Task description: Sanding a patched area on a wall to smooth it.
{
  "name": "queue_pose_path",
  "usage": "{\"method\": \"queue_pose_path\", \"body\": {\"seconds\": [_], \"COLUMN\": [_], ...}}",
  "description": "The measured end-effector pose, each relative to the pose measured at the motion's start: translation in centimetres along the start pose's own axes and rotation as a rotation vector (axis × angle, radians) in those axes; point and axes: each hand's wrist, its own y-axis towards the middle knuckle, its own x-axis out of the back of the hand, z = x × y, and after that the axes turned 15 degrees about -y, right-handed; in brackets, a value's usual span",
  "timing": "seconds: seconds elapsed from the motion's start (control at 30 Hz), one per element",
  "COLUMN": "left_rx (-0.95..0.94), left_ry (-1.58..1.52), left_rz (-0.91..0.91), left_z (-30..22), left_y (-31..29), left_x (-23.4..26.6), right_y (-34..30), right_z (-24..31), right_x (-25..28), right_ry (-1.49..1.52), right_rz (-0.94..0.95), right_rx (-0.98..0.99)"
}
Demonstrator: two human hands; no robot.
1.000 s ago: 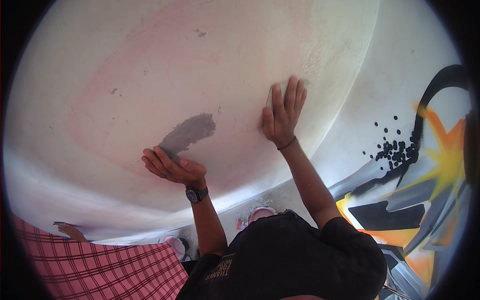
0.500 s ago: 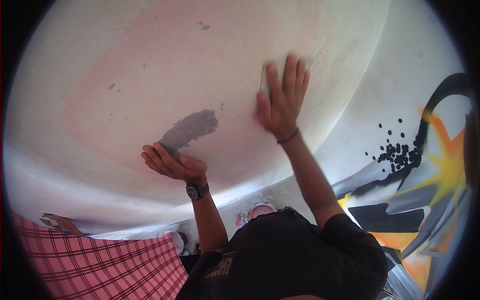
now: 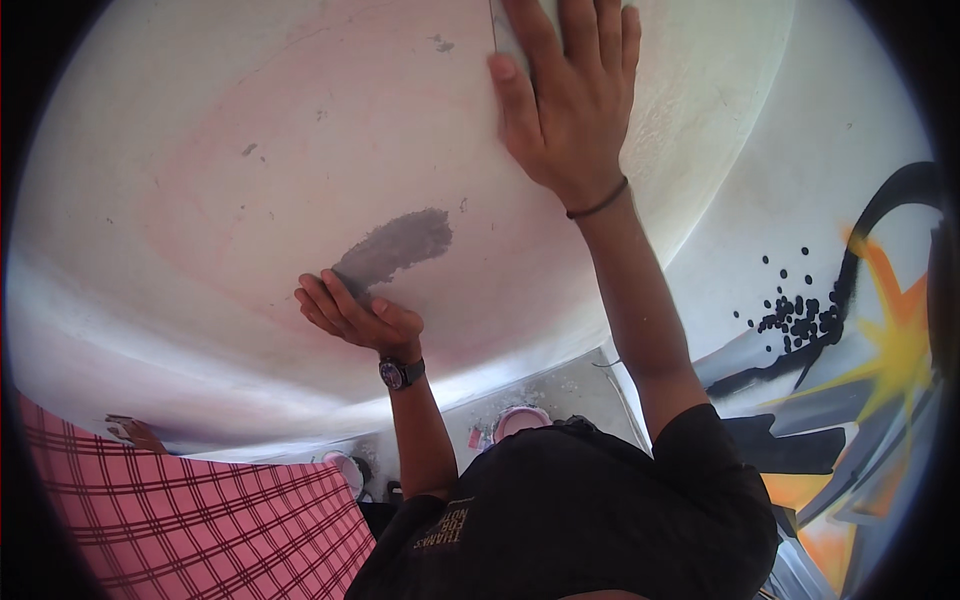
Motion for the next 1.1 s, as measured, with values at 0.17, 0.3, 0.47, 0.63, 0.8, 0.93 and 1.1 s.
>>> {"method": "queue_pose_path", "body": {"seconds": [0.17, 0.3, 0.47, 0.63, 0.8, 0.93, 1.1], "left_rx": [0.01, 0.021, 0.022, 0.018, 0.025, 0.018, 0.026], "left_ry": [0.001, -0.014, -0.036, -0.028, -0.026, -0.036, -0.037], "left_rz": [-0.005, 0.004, 0.014, 0.008, 0.009, 0.009, 0.003], "left_z": [0.2, 0.2, 0.2, 0.2, 0.4, 0.3, -0.1], "left_y": [0.0, 0.0, -0.2, -0.1, -0.1, 0.1, 0.2], "left_x": [0.0, -0.1, -0.1, 0.1, -0.1, 0.0, 0.3], "right_y": [-5.1, -17.4, -17.2, -3.2, -1.6, -10.4, -12.4], "right_z": [-0.4, 1.1, 1.2, 0.1, 0.7, 0.9, 1.2], "right_x": [-1.4, -1.6, -1.6, -1.6, -1.0, -1.8, -1.4], "right_ry": [-0.067, -0.063, -0.059, -0.038, -0.022, -0.04, -0.049], "right_rz": [0.038, 0.166, 0.147, -0.019, 0.004, 0.068, 0.069], "right_rx": [0.026, -0.065, -0.087, -0.023, -0.048, -0.103, -0.144]}}
